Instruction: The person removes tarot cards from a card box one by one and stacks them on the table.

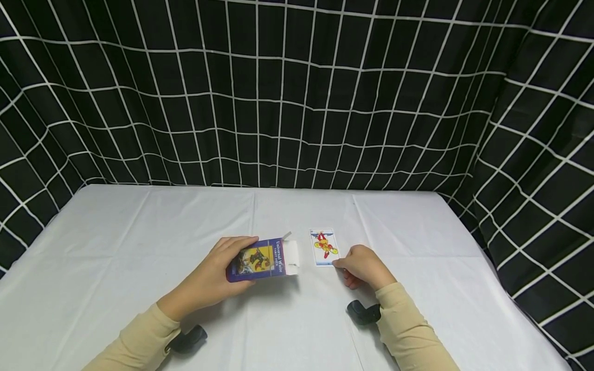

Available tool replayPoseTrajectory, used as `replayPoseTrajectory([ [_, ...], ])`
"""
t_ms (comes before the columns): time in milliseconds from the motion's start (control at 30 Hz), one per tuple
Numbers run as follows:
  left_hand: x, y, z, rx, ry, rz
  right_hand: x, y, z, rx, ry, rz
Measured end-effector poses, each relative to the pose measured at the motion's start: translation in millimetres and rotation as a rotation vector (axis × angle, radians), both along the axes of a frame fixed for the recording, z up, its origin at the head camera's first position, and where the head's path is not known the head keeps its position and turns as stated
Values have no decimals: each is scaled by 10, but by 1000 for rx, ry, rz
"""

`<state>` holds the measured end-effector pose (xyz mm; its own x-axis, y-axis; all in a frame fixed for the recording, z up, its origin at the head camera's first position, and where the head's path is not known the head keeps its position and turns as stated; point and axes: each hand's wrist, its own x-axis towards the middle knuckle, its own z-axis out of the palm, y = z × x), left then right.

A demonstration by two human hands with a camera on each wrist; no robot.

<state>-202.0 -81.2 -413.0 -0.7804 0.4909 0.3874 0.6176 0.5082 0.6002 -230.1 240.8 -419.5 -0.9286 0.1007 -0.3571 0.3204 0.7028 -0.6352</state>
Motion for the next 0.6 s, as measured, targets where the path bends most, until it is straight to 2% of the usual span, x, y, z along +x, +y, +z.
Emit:
replayPoseTrajectory([
  [600,12,-11,8,-10,-1,-2,-8,15,-6,-18,1,8],
])
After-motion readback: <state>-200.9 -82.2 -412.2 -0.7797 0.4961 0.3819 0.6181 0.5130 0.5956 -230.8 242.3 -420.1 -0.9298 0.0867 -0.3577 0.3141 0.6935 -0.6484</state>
